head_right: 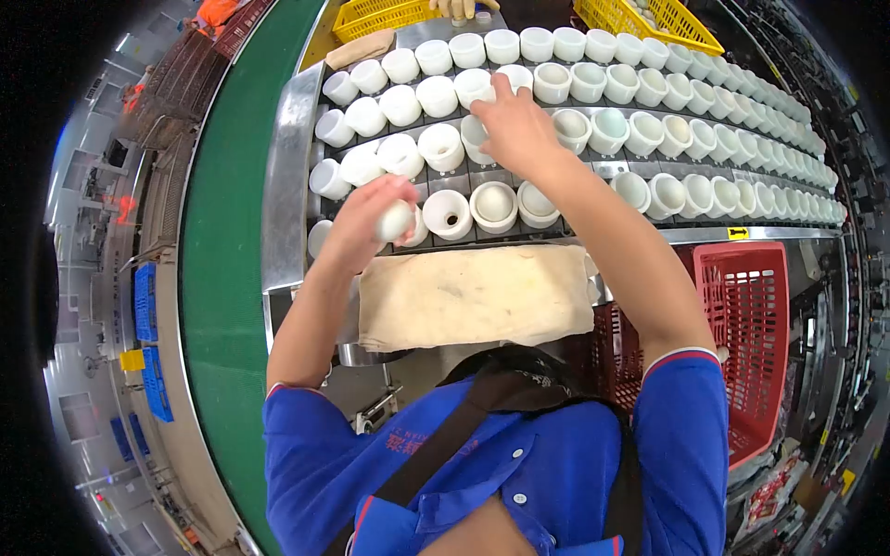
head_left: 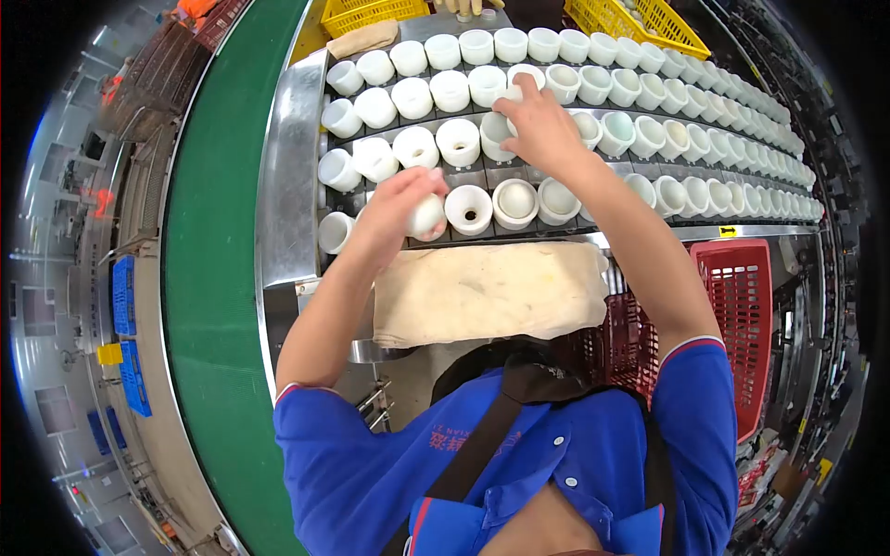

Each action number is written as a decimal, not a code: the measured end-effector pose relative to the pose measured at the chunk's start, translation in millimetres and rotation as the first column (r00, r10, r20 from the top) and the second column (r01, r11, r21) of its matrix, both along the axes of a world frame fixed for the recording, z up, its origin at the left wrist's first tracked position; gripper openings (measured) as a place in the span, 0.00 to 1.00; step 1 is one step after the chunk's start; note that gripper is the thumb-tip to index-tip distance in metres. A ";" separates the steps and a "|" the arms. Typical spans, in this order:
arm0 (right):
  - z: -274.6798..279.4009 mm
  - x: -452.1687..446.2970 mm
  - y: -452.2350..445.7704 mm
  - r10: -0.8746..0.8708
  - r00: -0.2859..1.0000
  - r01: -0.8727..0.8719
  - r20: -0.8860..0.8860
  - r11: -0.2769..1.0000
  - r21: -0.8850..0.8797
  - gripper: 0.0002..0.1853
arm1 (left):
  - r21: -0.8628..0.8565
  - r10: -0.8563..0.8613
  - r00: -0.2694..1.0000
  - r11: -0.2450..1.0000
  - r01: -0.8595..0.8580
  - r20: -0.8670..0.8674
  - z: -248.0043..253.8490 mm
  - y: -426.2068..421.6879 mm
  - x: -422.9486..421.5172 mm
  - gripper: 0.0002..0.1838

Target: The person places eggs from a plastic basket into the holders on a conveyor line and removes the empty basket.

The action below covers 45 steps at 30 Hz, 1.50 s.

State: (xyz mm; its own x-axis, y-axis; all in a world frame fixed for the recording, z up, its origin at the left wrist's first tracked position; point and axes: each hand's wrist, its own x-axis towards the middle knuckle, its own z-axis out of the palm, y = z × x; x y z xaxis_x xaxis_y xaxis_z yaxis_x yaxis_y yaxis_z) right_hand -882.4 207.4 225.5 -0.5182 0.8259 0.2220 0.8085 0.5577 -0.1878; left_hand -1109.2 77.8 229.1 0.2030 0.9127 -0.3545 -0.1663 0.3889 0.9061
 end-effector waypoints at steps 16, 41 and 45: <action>-13.0 26.5 145.3 0.104 0.990 -0.115 -0.094 0.986 -0.124 0.22 | 0.350 0.142 0.814 0.934 0.079 -0.563 15.0 54.9 -13.1 0.20; 22.9 80.5 68.1 0.171 0.776 -0.248 -0.607 0.968 -0.044 0.16 | 0.780 0.419 0.765 0.604 0.167 -0.488 117.5 60.8 47.0 0.16; 34.9 169.0 4.7 0.005 0.765 -0.116 -0.644 0.985 -0.130 0.15 | 0.942 0.288 0.913 -0.083 0.324 -0.289 193.3 16.5 83.5 0.32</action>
